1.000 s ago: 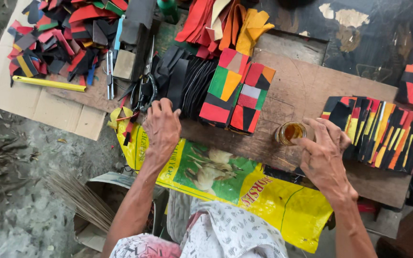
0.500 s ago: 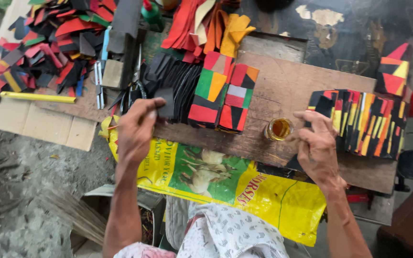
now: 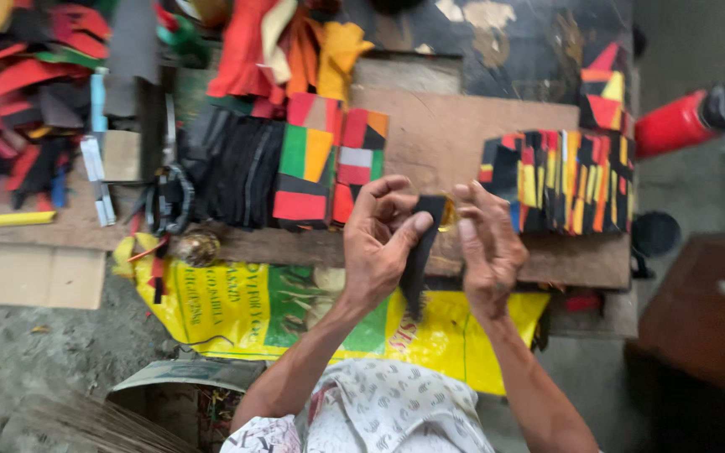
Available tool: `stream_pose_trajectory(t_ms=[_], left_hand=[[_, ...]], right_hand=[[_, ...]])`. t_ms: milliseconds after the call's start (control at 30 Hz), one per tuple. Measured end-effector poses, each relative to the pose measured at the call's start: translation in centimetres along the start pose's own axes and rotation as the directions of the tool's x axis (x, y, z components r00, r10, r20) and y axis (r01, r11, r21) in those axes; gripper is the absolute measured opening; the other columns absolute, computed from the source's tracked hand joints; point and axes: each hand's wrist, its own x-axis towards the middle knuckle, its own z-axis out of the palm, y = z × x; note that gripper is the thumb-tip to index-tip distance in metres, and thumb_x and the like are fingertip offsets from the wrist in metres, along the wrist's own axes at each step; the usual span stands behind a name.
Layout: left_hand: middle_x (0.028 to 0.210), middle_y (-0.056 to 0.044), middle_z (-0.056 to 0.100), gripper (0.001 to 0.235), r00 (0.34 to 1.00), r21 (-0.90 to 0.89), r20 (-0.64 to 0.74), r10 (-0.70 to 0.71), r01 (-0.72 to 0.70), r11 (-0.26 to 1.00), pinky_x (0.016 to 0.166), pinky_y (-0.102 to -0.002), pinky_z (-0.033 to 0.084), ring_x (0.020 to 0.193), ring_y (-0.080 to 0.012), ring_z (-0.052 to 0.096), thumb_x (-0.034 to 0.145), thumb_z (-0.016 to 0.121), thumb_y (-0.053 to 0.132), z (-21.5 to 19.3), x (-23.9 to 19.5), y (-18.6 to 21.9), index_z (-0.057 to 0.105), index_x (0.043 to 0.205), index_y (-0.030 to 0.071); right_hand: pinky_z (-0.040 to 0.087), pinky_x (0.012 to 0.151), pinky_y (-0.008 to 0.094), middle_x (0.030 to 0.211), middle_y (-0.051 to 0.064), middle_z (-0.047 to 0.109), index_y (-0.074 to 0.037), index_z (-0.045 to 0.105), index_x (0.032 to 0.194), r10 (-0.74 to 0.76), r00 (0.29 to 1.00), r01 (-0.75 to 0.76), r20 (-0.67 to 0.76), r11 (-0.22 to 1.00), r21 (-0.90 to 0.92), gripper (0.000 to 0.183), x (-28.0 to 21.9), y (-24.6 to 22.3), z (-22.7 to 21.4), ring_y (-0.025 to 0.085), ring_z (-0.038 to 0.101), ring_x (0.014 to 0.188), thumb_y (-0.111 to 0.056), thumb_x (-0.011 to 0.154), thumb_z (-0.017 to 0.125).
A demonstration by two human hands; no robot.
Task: The person repeatedly picks up small rectangular leather pieces, applies adhesive from a small jar to one edge, and presses them onto a growing stack of similar pieces. The person handles the pieces one at a time, alternating between different colors and patterns, and places the finished stack on the table.
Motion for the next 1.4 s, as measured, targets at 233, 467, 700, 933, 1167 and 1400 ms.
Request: stream_pose_trajectory(t_ms=[233,467,700,933,1167,1400], left_hand=[[0.144,-0.009,0.051,0.046,0.975,-0.047,0.221,0.011,0.0,0.999,0.112,-0.031,0.048,0.131,-0.0185,0.057,0.099,0.065,-0.005,-1.2,-0.2,-2.7,0.054,0.144,-0.01],[0.153,-0.008,0.038,0.064,0.926,-0.054,0.377,-0.007,0.029,0.998,0.122,-0.034,0.042,0.146,-0.0207,0.046,0.096,0.068,-0.007,-1.3,-0.1,-0.9,0.041,0.154,-0.009],[0.153,-0.008,0.039,0.065,0.933,-0.004,0.358,-0.039,0.043,0.999,0.119,-0.034,0.045,0.142,-0.0207,0.05,0.094,0.069,-0.006,-1.1,0.2,-0.9,0.043,0.153,-0.008],[0.154,-0.009,0.039,0.064,0.935,0.031,0.354,-0.03,0.02,0.999,0.118,-0.033,0.046,0.139,-0.0194,0.052,0.096,0.069,-0.004,-1.2,0.3,-0.9,0.043,0.155,-0.006],[0.154,-0.009,0.039,0.064,0.922,0.05,0.383,-0.056,0.04,0.998,0.117,-0.033,0.046,0.138,-0.0187,0.052,0.096,0.067,-0.004,-1.2,0.4,-0.7,0.042,0.155,-0.006],[0.154,-0.009,0.039,0.064,0.914,0.022,0.405,-0.016,0.008,1.0,0.122,-0.032,0.042,0.144,-0.0187,0.048,0.096,0.069,-0.005,-1.2,0.6,-1.0,0.043,0.155,-0.006]], right_hand=[[0.048,0.105,0.027,0.143,0.008,0.059,-0.002,0.053,0.151,-0.001,1.0,0.001,0.004,1.0,0.014,0.044,-0.6,0.5,0.2,0.012,0.057,0.117,-0.005,0.107,0.057],[0.048,0.106,0.026,0.141,0.007,0.057,-0.002,0.052,0.151,0.017,0.999,-0.015,0.043,0.999,-0.044,0.041,-0.4,0.7,-0.2,0.012,0.057,0.118,-0.003,0.11,0.049],[0.043,0.11,0.027,0.141,0.006,0.056,0.001,0.054,0.15,0.05,0.998,-0.049,0.047,0.999,-0.017,0.042,-0.8,1.2,-0.5,0.013,0.053,0.121,-0.007,0.109,0.05],[0.041,0.113,0.028,0.141,0.006,0.055,0.001,0.053,0.15,0.048,0.997,-0.046,0.053,0.998,-0.046,0.044,-1.7,1.8,-0.6,0.013,0.052,0.126,-0.01,0.108,0.047],[0.041,0.112,0.028,0.144,0.005,0.054,-0.002,0.049,0.154,0.056,0.997,-0.053,0.048,0.996,-0.07,0.045,-1.4,2.2,-0.9,0.012,0.051,0.122,-0.011,0.109,0.047],[0.041,0.111,0.028,0.143,0.007,0.053,-0.001,0.049,0.154,0.078,0.996,-0.076,0.037,0.995,-0.069,0.047,-1.6,1.8,-0.8,0.013,0.05,0.121,-0.013,0.109,0.048]])
